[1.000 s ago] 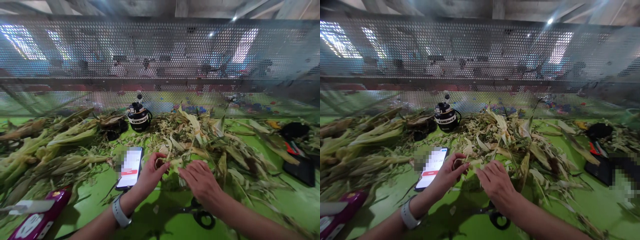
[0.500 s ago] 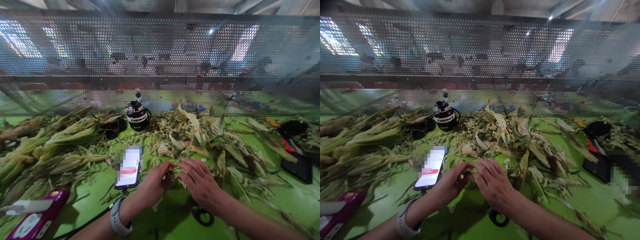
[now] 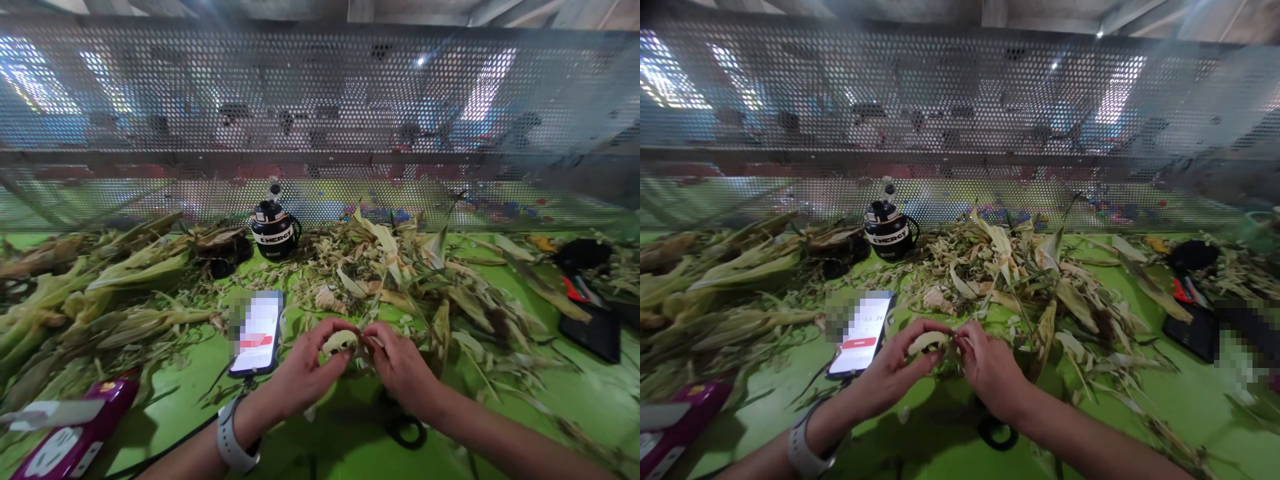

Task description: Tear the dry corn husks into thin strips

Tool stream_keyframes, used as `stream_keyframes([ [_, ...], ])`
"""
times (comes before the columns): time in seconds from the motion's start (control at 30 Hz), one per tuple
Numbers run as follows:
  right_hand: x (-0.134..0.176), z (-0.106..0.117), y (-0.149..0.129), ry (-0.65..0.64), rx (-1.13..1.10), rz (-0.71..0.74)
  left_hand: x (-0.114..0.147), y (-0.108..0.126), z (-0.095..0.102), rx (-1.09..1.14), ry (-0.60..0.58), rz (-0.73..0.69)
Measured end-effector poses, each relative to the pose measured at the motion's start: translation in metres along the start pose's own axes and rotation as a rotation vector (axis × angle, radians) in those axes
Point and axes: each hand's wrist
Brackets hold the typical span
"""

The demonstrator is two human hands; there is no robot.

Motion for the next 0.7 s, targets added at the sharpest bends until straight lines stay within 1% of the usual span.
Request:
stream_keyframes([
  [0.13, 0.000, -0.002, -0.001, -0.030, -0.186, -0.129, -0.003, -0.013, -0.007, 0.041, 0.014, 0.013],
  [0.23, 0.000, -0.002, 0.000, -0.040, -0.264, -0.173, -0.005, -0.020, -0.012, 0.105, -0.045, 0.027],
  [0.3, -0.001, -0.002, 0.001, -0.035, -0.305, -0.191, -0.006, -0.022, -0.013, 0.140, -0.062, 0.052],
  [0.43, -0.003, -0.001, 0.003, -0.016, -0.397, -0.271, -0.009, -0.022, -0.011, 0.155, -0.033, 0.094],
  [0.5, -0.003, 0.000, 0.003, 0.011, -0.382, -0.296, -0.012, -0.022, -0.009, 0.199, 0.009, 0.125],
  [0.53, -0.003, 0.000, 0.004, 0.030, -0.336, -0.270, -0.013, -0.022, -0.008, 0.234, 0.032, 0.145],
  [0.57, -0.003, 0.001, 0.004, 0.049, -0.262, -0.210, -0.015, -0.023, -0.006, 0.269, 0.053, 0.162],
  [0.6, -0.003, 0.001, 0.005, 0.062, -0.162, -0.116, -0.016, -0.023, -0.005, 0.299, 0.070, 0.175],
  [0.7, -0.001, 0.001, 0.009, 0.082, 0.210, 0.245, -0.019, -0.024, -0.003, 0.335, 0.097, 0.193],
])
Point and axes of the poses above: each hand's wrist, its own x-axis away from the middle knuckle, its own z-axis out of the back of the hand, y = z × x, and after that the axes turned 14 degrees about z, right-handed
